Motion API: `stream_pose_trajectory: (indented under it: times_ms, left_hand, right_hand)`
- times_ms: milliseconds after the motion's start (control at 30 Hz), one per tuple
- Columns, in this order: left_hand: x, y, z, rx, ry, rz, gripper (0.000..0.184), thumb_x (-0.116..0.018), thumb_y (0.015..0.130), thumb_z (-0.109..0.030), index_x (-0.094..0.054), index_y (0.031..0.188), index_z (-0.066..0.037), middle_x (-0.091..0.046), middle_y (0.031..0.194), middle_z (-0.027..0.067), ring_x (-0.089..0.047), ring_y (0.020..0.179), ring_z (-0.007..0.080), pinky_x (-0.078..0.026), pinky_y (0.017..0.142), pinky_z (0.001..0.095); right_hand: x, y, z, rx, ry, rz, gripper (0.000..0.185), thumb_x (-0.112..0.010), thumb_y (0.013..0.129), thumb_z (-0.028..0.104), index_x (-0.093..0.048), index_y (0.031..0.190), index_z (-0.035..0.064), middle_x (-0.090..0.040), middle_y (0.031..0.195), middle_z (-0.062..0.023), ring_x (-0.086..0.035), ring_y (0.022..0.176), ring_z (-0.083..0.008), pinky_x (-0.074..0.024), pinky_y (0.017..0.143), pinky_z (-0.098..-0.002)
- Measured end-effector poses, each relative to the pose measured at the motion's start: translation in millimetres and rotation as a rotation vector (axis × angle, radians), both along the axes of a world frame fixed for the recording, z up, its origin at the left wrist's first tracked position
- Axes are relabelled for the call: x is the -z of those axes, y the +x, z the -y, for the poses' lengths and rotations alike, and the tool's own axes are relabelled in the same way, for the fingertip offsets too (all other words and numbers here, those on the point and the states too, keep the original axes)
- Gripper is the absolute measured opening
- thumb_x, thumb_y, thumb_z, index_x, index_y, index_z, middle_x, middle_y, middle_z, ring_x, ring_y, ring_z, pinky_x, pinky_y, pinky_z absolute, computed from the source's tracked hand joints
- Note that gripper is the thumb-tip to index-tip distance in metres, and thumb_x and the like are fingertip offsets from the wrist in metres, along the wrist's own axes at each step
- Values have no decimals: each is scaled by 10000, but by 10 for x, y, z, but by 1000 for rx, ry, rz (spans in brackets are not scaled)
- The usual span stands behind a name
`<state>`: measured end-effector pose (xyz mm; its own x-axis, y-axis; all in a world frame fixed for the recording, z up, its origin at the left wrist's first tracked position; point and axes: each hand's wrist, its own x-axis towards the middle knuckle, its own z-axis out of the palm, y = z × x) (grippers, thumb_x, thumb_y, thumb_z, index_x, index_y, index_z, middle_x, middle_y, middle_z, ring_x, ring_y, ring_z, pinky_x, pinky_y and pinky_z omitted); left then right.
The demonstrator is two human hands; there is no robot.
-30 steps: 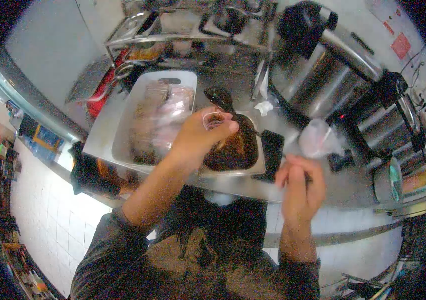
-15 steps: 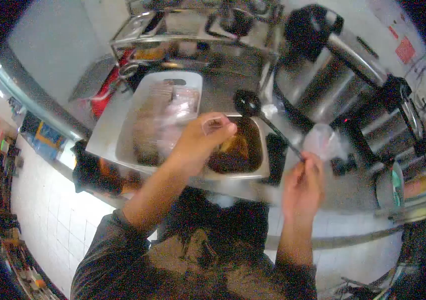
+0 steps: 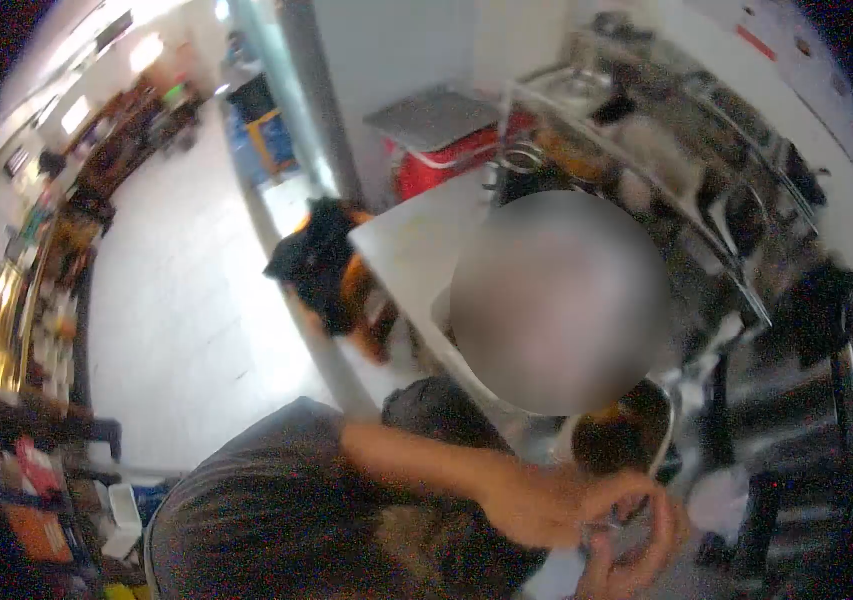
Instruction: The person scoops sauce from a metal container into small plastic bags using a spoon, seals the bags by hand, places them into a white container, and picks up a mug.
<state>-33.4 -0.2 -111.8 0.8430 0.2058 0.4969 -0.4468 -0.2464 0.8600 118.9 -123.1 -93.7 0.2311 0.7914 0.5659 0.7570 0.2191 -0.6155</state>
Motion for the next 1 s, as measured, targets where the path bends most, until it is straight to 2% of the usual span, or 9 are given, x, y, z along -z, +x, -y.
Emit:
stream_pose_trajectory:
  times_ms: [33,133,200,267,333,500,733,767,1000]
  left_hand:
    - [74,12,25,19,-66,7,686,-557,916,-339,-239,1400,29,-440,1134,147,-466,1086,272,-396,958,396]
    - [244,-1,-25,-17,-74,67,607,-585,883,-250,-283,1334,19,-451,1162,171,-486,1107,293,-401,970,401]
    - [228,-189,-21,-154,164,126,546,-577,881,-180,-284,1301,12,-460,1188,185,-506,1106,299,-410,972,397]
    - [159,-322,74,-149,-95,84,488,-569,860,-129,-358,1271,26,-497,1168,179,-511,1105,313,-407,971,405]
    - [138,-340,-16,-101,-40,186,740,-573,758,-109,-227,1387,69,-408,1261,182,-407,1275,279,-337,1068,381]
    - [99,-485,32,-126,-94,133,557,-542,730,-81,-311,1228,12,-391,1206,165,-429,1177,262,-363,995,362]
    - [196,-430,85,-568,-124,144,251,-607,836,-111,-487,1034,-13,-529,992,148,-554,934,272,-442,792,384]
    - [158,-445,119,-613,-141,139,214,-619,848,-116,-509,1002,-15,-545,960,144,-562,911,276,-444,776,385]
    - [195,-405,151,-747,-107,364,159,-649,870,-106,-561,955,-4,-573,922,143,-581,848,294,-456,743,383]
  right_hand:
    - [33,-52,-39,-73,-29,-182,399,-618,943,254,-571,1242,-6,-537,1255,-147,-490,1180,-259,-379,1032,-427]
    - [101,118,-156,-314,-33,-210,277,-673,966,202,-613,1207,78,-424,1400,-92,-584,1097,-239,-550,885,-368]
    - [170,81,-253,-433,-13,-226,253,-656,974,165,-605,1176,21,-502,1305,-139,-583,1072,-223,-523,825,-308]
    - [284,13,-298,-506,-29,-291,216,-653,975,154,-622,1139,16,-512,1282,-156,-580,1081,-242,-510,829,-324]
    - [3,-158,-479,-572,-23,-69,172,-648,982,190,-632,1032,27,-480,1263,-154,-564,1028,-259,-488,832,-353]
    - [-46,-159,-494,-636,-103,24,180,-636,989,205,-612,956,30,-472,1226,-147,-542,987,-261,-465,831,-357]
    - [44,-89,-545,-525,11,47,152,-539,1034,193,-543,974,53,-456,1175,-128,-501,975,-238,-430,841,-327]
    - [61,116,-622,-604,47,249,133,-507,1048,192,-536,1035,63,-435,1200,-119,-494,1027,-236,-417,893,-343]
    - [-14,-79,-528,-574,-90,-59,138,-522,1046,186,-565,1065,56,-508,1164,-116,-486,1094,-238,-350,1008,-397]
